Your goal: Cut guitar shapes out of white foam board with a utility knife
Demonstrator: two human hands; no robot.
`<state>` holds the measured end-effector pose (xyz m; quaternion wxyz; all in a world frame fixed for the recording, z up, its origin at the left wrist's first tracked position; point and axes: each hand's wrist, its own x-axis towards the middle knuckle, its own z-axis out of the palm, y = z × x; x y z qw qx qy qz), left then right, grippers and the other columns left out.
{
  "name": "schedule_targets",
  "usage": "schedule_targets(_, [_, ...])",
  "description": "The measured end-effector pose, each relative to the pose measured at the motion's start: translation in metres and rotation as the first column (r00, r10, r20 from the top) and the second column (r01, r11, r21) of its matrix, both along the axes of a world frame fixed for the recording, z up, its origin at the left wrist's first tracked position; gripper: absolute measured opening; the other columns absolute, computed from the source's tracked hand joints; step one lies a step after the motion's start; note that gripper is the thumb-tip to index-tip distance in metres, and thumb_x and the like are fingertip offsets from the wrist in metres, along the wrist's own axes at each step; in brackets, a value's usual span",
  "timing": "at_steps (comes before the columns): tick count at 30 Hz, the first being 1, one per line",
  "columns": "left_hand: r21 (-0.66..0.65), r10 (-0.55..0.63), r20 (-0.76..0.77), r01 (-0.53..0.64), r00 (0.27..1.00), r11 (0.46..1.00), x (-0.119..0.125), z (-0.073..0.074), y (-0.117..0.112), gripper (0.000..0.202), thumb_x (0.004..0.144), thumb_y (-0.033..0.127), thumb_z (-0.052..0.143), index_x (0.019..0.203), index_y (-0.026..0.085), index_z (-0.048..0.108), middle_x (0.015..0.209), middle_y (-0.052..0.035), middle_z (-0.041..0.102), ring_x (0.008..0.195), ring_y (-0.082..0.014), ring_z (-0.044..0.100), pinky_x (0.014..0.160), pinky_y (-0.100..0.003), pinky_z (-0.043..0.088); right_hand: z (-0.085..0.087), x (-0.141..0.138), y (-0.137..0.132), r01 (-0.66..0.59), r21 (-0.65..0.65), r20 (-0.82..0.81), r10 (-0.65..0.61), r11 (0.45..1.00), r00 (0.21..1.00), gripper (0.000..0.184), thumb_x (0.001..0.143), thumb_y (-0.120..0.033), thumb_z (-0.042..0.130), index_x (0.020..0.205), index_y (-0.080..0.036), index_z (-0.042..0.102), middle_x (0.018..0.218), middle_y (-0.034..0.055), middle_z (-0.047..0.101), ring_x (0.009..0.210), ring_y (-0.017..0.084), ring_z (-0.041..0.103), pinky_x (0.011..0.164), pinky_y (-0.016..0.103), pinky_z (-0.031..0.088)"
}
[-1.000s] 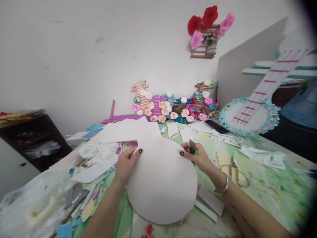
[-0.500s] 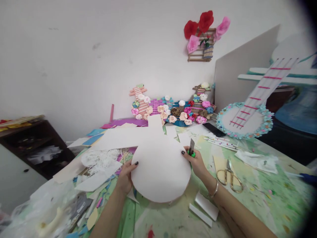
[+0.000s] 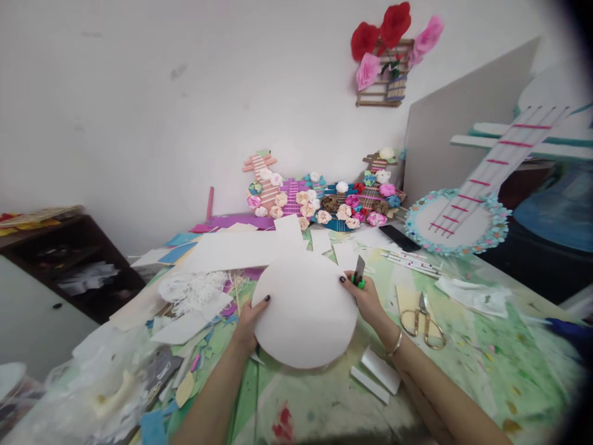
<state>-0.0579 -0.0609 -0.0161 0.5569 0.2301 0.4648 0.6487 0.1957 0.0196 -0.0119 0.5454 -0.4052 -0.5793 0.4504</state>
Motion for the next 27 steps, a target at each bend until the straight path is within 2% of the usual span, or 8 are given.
schedule_targets(4, [-0.043,-0.004,0.106,0.009,0.994,0.999,-0.002,-0.002,0.000,0.026,0.064,0.021,0.069,0.087,0.011,0.062,0.074,-0.0088,0.071,0.064,-0.0212,0.068,0.066,-0.032,0.057,-0.001,-0.001,0.007,0.051,-0.012,0.023,-0.050,0.999,0.998,0.036,0.066,-0.048,0.066,0.077,-0.014,0.061,0.065,0.0003,0.053,0.059,0.011,0.045,0.053,0.023,0.037])
schedule_targets(7, [-0.092,-0.046,0.157,0.061,0.987,0.994,-0.003,-0.002,0.000,0.027,0.070,0.029,0.063,0.089,0.010,0.064,0.076,-0.0107,0.071,0.070,-0.0235,0.068,0.071,-0.035,0.056,0.004,0.000,0.014,0.029,-0.036,0.057,-0.027,0.999,0.998,0.036,0.063,-0.046,0.067,0.078,-0.013,0.063,0.065,0.0007,0.055,0.059,0.011,0.046,0.054,0.024,0.038])
schedule_targets(11, [0.023,-0.164,0.237,0.163,0.958,0.986,-0.008,0.001,-0.003,0.038,0.071,0.044,0.058,0.090,0.012,0.067,0.080,-0.0092,0.072,0.080,-0.0267,0.067,0.076,-0.039,0.054,0.018,0.003,0.018,-0.034,-0.051,0.090,0.039,0.998,0.995,0.033,0.062,-0.041,0.069,0.077,-0.012,0.064,0.064,0.0009,0.056,0.058,0.012,0.048,0.054,0.024,0.038])
schedule_targets(15, [0.121,-0.154,0.204,0.131,0.967,0.984,-0.016,0.001,-0.009,0.024,0.057,0.030,0.071,0.075,0.015,0.067,0.070,-0.0037,0.071,0.068,-0.0217,0.067,0.066,-0.031,0.054,0.026,0.004,0.016,-0.040,-0.017,0.101,0.041,0.999,0.994,0.030,0.062,-0.040,0.069,0.075,-0.013,0.064,0.065,0.0005,0.056,0.059,0.012,0.047,0.056,0.025,0.038])
schedule_targets(18, [0.158,-0.141,0.165,0.115,0.976,0.981,-0.015,0.001,-0.016,0.029,0.052,0.021,0.075,0.079,0.014,0.068,0.072,-0.0040,0.071,0.064,-0.0183,0.066,0.057,-0.025,0.052,0.026,0.002,0.014,0.043,0.025,0.089,-0.045,0.999,0.995,0.029,0.063,-0.040,0.069,0.074,-0.014,0.062,0.065,-0.0005,0.054,0.061,0.012,0.046,0.057,0.024,0.037])
schedule_targets(20, [0.218,-0.101,0.124,0.073,0.987,0.973,-0.010,0.004,-0.020,0.035,0.053,0.016,0.076,0.087,0.014,0.066,0.079,-0.0048,0.071,0.068,-0.0167,0.066,0.058,-0.022,0.051,0.024,-0.001,0.009,0.112,0.050,0.064,-0.115,0.992,0.991,0.028,0.065,-0.041,0.067,0.076,-0.015,0.060,0.065,-0.0013,0.052,0.061,0.012,0.045,0.057,0.023,0.036])
schedule_targets(23, [0.274,0.043,0.151,-0.084,0.988,0.958,-0.001,0.010,-0.023,0.035,0.059,0.014,0.074,0.092,0.017,0.064,0.084,-0.0025,0.071,0.070,-0.0129,0.065,0.061,-0.021,0.051,0.024,-0.007,-0.006,0.186,0.073,0.020,-0.188,0.980,0.982,0.029,0.068,-0.042,0.065,0.080,-0.017,0.057,0.064,-0.0023,0.050,0.058,0.010,0.042,0.053,0.022,0.035])
schedule_targets(27, [0.143,0.265,0.207,-0.297,0.942,0.944,0.003,0.015,-0.021,0.023,0.064,0.018,0.071,0.085,0.018,0.063,0.082,-0.0008,0.070,0.074,-0.0114,0.064,0.067,-0.021,0.051,0.027,-0.014,-0.031,0.120,0.066,-0.011,-0.119,0.991,0.993,0.030,0.068,-0.041,0.067,0.080,-0.017,0.055,0.056,-0.0041,0.047,0.049,0.009,0.041,0.046,0.022,0.033])
